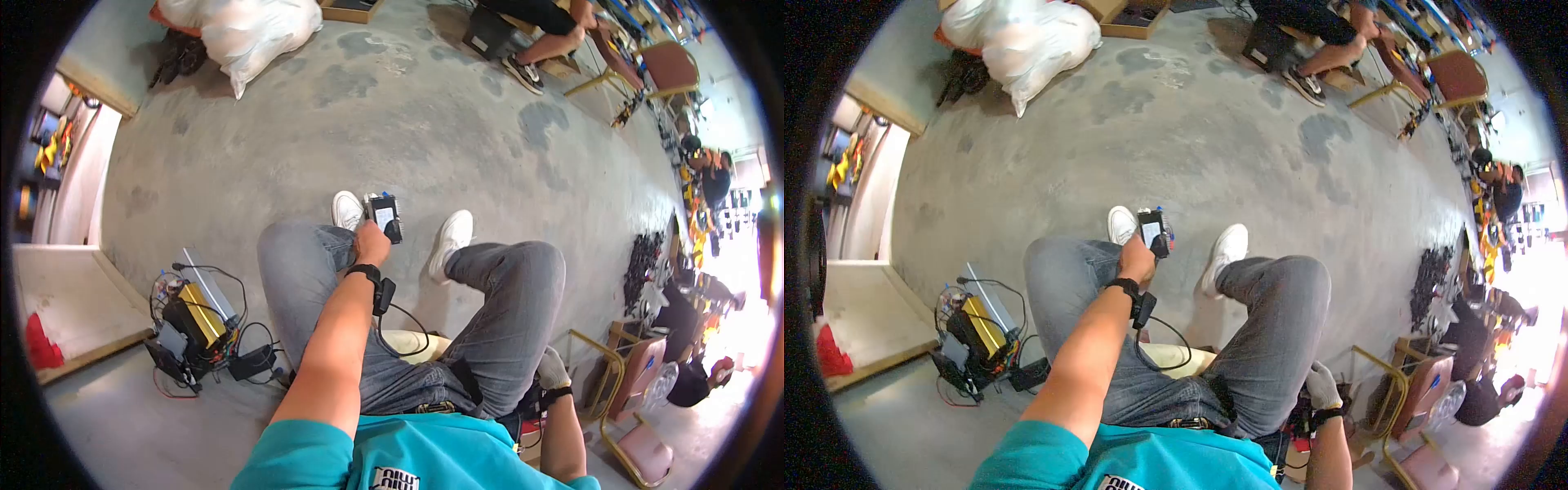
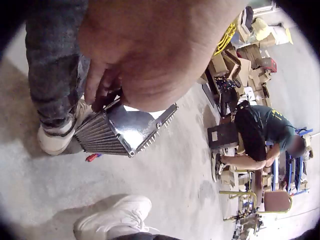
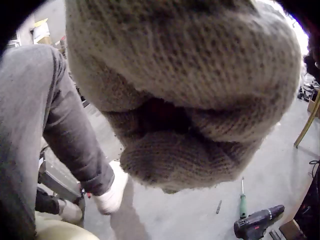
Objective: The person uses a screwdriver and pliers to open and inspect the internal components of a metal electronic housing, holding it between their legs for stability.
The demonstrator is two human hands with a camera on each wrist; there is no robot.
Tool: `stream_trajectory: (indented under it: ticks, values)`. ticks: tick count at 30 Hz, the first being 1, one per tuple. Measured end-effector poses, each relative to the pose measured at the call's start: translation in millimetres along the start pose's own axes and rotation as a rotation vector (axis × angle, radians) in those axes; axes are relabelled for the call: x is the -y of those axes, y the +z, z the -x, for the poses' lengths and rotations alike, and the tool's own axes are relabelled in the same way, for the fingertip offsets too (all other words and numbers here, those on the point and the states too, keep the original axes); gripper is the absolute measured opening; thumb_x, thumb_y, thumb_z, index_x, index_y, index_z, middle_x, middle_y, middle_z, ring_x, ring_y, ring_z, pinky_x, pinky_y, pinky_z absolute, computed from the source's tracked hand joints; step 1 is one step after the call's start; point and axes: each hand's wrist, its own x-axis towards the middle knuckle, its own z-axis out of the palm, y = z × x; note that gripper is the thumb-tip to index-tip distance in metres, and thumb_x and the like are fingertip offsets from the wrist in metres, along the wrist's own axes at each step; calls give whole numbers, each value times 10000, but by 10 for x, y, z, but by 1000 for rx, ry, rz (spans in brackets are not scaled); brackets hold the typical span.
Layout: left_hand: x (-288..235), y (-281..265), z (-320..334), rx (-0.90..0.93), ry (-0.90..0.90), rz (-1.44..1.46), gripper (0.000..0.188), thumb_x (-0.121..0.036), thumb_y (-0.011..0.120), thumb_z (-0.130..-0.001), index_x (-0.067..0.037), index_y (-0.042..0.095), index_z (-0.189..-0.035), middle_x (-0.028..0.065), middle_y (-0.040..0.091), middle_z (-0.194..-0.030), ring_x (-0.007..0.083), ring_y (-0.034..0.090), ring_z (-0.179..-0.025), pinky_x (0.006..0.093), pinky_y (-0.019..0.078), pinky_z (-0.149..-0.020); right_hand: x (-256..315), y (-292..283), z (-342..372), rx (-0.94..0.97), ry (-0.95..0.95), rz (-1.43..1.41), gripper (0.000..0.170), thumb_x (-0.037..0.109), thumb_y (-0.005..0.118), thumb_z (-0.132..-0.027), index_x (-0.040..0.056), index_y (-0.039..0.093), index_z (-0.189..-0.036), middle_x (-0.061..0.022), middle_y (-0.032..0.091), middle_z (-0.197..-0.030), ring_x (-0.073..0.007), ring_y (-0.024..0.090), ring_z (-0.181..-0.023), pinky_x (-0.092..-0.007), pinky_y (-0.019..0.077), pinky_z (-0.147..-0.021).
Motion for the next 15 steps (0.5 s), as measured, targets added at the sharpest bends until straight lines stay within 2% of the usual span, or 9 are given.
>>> stream_trajectory:
  ticks: [3,5,6,9,10,11,13,14,15]
  values:
    - [95,-39,-86,-8,25,-40,291,-60,644,-857,20,657,-1136,290,689,-1159,457,661,-1131,518,529,-966,-304,-4,-237,9,-49,-30,297,210,605,-999,-39,697,-1133,-36,725,-946,-133,661,-820,-287,538,-717]
    - [34,-139,-45,-15,-100,-30,457,-45,653,-847,5,554,-1290,286,690,-1159,457,663,-1125,516,523,-965,-617,-55,-450,20,-62,80,335,235,617,-993,-53,693,-1146,-65,739,-997,-141,665,-878,-285,534,-802]
    - [-38,-218,-24,31,-137,-58,738,-29,682,-830,-28,361,-1494,270,695,-1172,451,664,-1129,506,518,-974,-672,-55,-499,9,-16,144,383,261,640,-976,-63,691,-1173,-92,749,-1041,-149,672,-896,-294,535,-816]
    - [-178,-384,84,-24,-102,-32,941,-31,716,-814,-75,204,-1602,255,702,-1175,450,671,-1117,499,515,-983,-797,32,-641,23,-46,131,423,285,657,-958,-63,691,-1196,-111,755,-1026,-172,681,-905,-306,536,-818]
    - [-169,-415,61,-4,-76,10,1046,-7,729,-786,-118,131,-1637,256,642,-1311,440,620,-1218,489,488,-1032,-976,51,-794,34,-44,57,417,279,664,-941,-53,699,-1191,-106,756,-962,-186,686,-870,-316,543,-800]
    - [-106,-396,37,3,-69,-23,1046,-7,729,-786,-118,131,-1637,256,642,-1311,440,620,-1218,489,488,-1032,-1144,18,-955,67,-132,118,393,269,658,-926,-43,713,-1159,-122,753,-945,-187,693,-857,-325,551,-800]
    - [5,-337,-26,-174,241,-48,1043,25,706,-770,-142,151,-1637,253,534,-1450,424,531,-1333,480,453,-1081,-778,91,-856,127,67,205,376,266,649,-915,-29,724,-1136,-126,750,-937,-185,695,-844,-330,555,-789]
    - [-9,-387,-24,-48,187,-22,1049,60,675,-759,-149,145,-1640,234,457,-1522,416,462,-1393,469,422,-1120,-1205,125,-1161,93,-50,155,385,280,639,-914,-20,721,-1141,-143,747,-934,-197,703,-870,-334,557,-794]
    - [4,-386,-19,-43,220,-31,1015,79,656,-758,-136,187,-1633,229,502,-1479,420,486,-1368,470,421,-1124,-1164,155,-1162,48,-138,263,392,286,635,-921,-14,715,-1160,-174,753,-962,-241,716,-907,-345,556,-824]
